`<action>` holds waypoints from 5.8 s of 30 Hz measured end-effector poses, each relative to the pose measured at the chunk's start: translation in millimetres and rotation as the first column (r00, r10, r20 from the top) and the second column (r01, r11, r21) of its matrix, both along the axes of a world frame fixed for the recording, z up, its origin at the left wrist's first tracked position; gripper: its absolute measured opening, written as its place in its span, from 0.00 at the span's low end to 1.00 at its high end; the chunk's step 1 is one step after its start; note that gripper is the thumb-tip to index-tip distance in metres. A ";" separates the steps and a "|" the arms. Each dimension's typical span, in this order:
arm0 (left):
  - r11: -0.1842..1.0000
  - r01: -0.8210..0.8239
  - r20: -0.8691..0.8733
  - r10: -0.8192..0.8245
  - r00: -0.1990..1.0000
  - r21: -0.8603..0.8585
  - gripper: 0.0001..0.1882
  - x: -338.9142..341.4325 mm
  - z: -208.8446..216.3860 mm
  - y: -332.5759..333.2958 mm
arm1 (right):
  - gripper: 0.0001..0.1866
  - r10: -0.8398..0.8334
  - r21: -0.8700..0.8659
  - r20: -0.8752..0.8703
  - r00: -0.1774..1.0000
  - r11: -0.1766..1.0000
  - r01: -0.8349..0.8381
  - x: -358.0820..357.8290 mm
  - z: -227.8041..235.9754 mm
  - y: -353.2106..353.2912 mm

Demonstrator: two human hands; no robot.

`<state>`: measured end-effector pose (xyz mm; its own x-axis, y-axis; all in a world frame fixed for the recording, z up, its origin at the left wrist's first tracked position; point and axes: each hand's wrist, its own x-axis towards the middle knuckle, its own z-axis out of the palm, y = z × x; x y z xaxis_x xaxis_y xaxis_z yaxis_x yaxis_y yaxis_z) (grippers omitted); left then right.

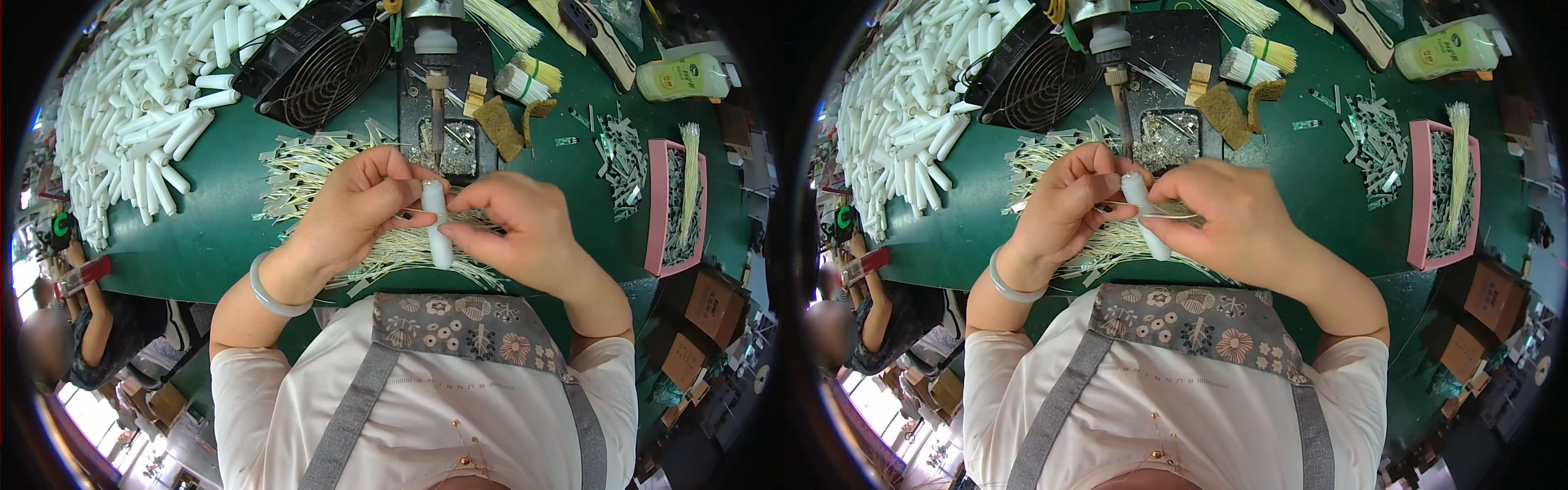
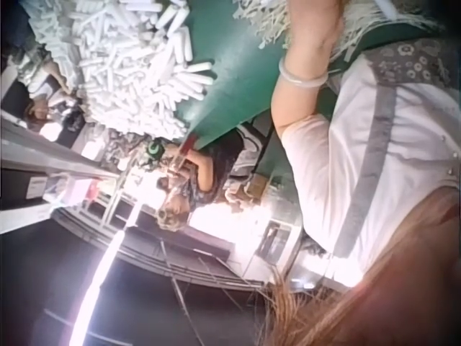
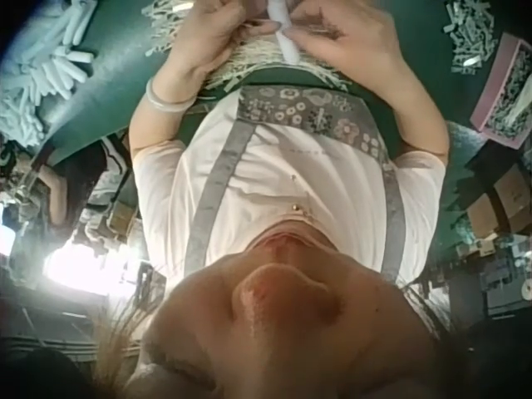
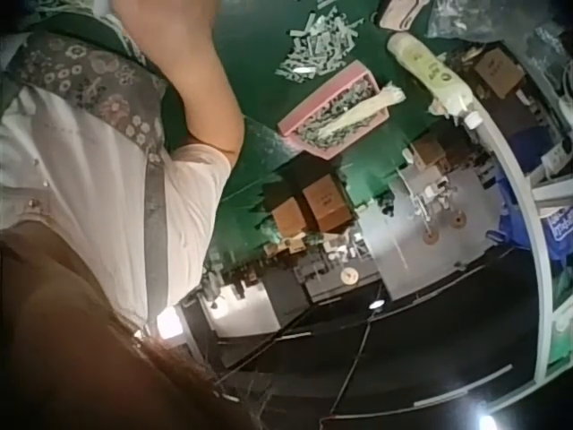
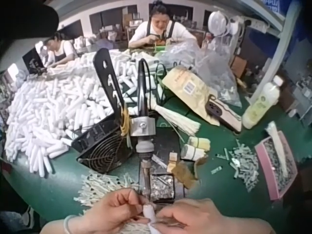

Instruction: The person assembles small electronic components by hand, inserting thin wires into a white cylindrical housing.

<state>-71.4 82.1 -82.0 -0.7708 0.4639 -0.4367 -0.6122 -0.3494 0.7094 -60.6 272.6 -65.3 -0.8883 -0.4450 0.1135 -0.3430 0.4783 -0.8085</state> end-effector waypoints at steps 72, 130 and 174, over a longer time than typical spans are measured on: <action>0.995 0.038 -0.332 -0.066 0.941 -0.089 0.03 20.0 3.5 0.3 | 0.10 -0.028 -0.062 -0.343 0.939 0.998 0.007 5.4 -6.7 -7.4; 0.991 -0.111 -0.001 0.111 0.994 0.080 0.02 0.2 -6.9 5.5 | 0.08 0.049 -0.030 -0.149 0.988 0.998 -0.054 -24.8 9.6 2.2; 0.992 -0.107 -0.009 0.108 0.994 0.063 0.02 7.8 1.6 3.1 | 0.08 -0.010 -0.115 -0.114 0.993 0.993 -0.003 -7.8 13.3 5.6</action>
<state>-63.5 85.1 -80.4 -0.8231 0.4041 -0.3991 -0.5596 -0.4567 0.6916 -68.4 278.2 -52.0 -0.8681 -0.4200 0.2647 -0.4347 0.3855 -0.8139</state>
